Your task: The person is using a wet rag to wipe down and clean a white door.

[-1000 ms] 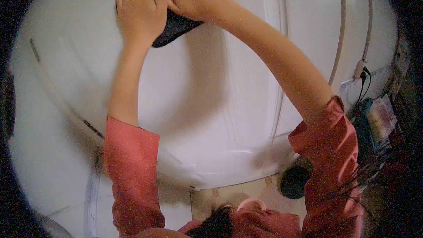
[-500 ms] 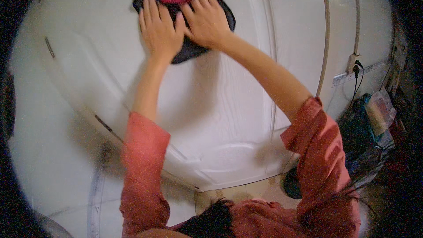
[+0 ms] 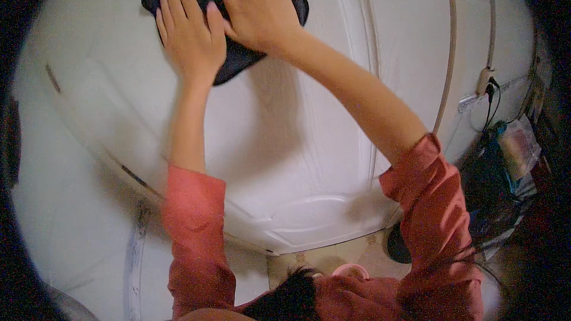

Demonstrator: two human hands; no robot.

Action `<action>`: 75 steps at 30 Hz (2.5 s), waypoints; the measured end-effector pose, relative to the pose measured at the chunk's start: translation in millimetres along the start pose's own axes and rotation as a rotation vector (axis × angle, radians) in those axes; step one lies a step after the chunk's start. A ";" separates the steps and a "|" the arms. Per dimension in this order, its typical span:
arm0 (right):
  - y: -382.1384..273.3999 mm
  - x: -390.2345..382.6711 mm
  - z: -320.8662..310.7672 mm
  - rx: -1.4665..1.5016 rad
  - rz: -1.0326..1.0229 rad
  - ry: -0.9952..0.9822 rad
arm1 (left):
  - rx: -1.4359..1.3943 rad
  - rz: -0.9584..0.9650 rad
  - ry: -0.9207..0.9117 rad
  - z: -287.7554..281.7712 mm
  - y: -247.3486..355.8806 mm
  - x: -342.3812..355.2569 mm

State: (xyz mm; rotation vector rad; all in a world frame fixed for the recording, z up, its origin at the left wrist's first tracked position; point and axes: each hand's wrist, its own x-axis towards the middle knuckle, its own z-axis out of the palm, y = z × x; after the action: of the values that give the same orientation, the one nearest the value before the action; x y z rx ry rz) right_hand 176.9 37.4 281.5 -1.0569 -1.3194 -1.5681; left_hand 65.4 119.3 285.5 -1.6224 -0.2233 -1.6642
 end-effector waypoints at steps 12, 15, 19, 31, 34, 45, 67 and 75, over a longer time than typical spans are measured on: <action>-78.1 -214.6 -23.1 -0.001 0.164 -0.236 | -0.145 -0.144 -0.472 -56.4 86.8 -196.4; -62.9 -209.2 -14.2 -0.016 0.091 -0.220 | -0.170 -0.096 -0.399 -46.8 79.0 -173.3; -39.6 -110.8 -3.8 0.066 0.443 -0.527 | -0.003 0.006 -0.250 -30.6 44.5 -77.5; -40.9 -95.1 -5.3 -0.029 0.137 -0.029 | -0.004 -0.031 -0.112 -31.2 40.3 -77.0; -47.4 -162.4 -9.9 -0.098 0.140 -0.137 | -0.097 -0.076 -0.210 -30.5 65.2 -131.2; -130.0 -360.3 -38.7 0.005 0.219 -0.546 | -0.272 -0.107 -0.688 -84.2 124.6 -316.1; -124.3 -369.9 -33.2 -0.029 0.173 -0.498 | -0.188 -0.169 -0.619 -78.3 139.8 -335.5; -82.0 -242.7 -10.8 -0.200 0.274 -0.322 | -0.117 -0.293 -0.311 -48.9 95.0 -209.6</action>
State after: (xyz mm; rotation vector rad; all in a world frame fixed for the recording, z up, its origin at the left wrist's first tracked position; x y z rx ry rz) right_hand 176.1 52.9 25.6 -1.5968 -1.1769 -1.3817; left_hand 61.1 109.2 50.4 -2.0139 -0.5511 -1.6535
